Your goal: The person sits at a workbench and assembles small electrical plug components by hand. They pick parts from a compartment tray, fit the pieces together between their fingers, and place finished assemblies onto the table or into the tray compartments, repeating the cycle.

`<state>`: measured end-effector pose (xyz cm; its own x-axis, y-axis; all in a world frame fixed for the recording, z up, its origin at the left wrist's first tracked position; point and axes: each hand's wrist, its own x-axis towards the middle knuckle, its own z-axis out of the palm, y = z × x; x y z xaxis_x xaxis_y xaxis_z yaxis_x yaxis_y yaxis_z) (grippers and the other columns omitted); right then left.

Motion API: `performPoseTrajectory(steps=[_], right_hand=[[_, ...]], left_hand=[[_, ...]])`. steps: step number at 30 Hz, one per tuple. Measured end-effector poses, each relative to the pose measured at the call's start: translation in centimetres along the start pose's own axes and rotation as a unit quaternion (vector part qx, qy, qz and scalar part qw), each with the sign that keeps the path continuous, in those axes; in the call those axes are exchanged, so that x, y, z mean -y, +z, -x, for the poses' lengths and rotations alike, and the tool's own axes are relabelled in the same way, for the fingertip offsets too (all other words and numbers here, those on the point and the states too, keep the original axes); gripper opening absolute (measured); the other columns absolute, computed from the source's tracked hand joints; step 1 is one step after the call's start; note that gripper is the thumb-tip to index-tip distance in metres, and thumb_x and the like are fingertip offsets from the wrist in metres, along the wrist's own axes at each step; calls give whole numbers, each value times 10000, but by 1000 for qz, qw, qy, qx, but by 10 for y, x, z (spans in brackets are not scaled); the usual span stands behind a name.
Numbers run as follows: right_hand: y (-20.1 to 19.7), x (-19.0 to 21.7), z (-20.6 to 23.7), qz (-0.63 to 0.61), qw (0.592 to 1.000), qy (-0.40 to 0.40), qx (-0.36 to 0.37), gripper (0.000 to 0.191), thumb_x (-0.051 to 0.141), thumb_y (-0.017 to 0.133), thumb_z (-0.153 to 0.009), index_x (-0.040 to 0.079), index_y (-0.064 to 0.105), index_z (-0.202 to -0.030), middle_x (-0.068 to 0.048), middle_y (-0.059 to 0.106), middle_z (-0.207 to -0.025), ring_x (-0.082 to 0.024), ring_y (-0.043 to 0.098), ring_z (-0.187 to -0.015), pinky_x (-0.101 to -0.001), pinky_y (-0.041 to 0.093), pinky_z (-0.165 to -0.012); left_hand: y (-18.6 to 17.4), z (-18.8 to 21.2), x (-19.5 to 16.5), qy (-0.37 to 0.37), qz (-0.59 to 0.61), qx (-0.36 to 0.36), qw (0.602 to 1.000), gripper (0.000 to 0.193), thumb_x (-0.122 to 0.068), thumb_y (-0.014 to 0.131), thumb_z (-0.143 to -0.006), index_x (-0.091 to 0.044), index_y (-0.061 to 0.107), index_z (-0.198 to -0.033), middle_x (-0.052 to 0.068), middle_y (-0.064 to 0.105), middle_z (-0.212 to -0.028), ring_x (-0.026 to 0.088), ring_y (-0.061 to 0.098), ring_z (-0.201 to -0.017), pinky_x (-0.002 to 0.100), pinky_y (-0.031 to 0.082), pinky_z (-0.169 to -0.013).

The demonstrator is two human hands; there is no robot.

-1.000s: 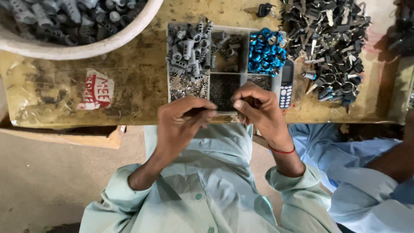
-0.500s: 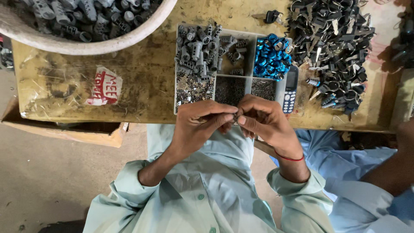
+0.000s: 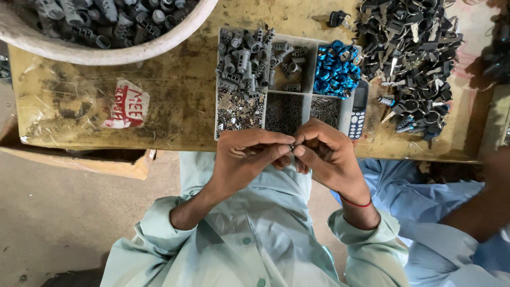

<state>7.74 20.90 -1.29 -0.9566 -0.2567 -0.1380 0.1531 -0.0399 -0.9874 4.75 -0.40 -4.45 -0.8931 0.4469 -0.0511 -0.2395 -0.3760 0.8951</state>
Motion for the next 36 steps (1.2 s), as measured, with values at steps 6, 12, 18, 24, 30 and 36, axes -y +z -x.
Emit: performPoseTrajectory(steps=[6, 12, 18, 24, 30, 36], right_hand=[[1, -3, 3, -42, 999, -13, -7, 69, 2, 617, -1038, -36, 614, -1095, -71, 558, -1088, -100, 638, -774, -243, 521, -636], [-2, 9, 1, 111, 994, -19, 1, 108, -30, 698, -956, -19, 662, -1057, -75, 619, -1059, -95, 674, -780, -238, 567, -639], [-4, 26, 2, 417, 896, -152, 8, 212, 29, 803, -873, 30, 692, -1054, -65, 680, -1021, -136, 680, -851, -275, 551, -681], [-6, 17, -3, -93, 981, 171, -12, 313, -5, 772, -893, 117, 624, -1140, -70, 706, -925, -116, 683, -698, -261, 550, -587], [-32, 16, -8, 629, 774, 19, -63, 127, 114, 773, -884, 100, 740, -1006, -130, 704, -948, -338, 681, -731, -446, 509, -622], [-40, 5, -13, 585, 806, 18, -89, 144, 100, 743, -936, 25, 658, -1025, -161, 691, -975, -376, 672, -807, -465, 504, -668]], left_hand=[[3, 2, -2, 11, 10, 5, 1000, 171, 31, 686, -1005, 15, 740, -1167, 111, 769, -994, 172, 776, -872, 278, 660, -744], [7, 4, -15, 85, -157, -4, 984, 182, 27, 705, -985, -20, 741, -1157, 90, 778, -988, 124, 788, -844, 233, 647, -716], [7, 2, -28, 13, -283, 13, 959, 121, -29, 762, -945, 6, 735, -1058, 62, 735, -833, 81, 683, -657, 229, 538, -570], [-3, 0, -25, -60, -199, 57, 977, 113, -25, 761, -884, 9, 754, -992, 26, 745, -808, 20, 633, -685, 201, 540, -579], [-9, -4, -14, -58, -151, -3, 987, 106, -51, 724, -926, -4, 762, -1013, 7, 731, -778, 6, 645, -672, 189, 535, -574], [-11, -11, -8, -17, -176, -14, 984, 111, -32, 750, -923, 2, 756, -1028, 15, 723, -798, 22, 622, -674, 199, 510, -581]])
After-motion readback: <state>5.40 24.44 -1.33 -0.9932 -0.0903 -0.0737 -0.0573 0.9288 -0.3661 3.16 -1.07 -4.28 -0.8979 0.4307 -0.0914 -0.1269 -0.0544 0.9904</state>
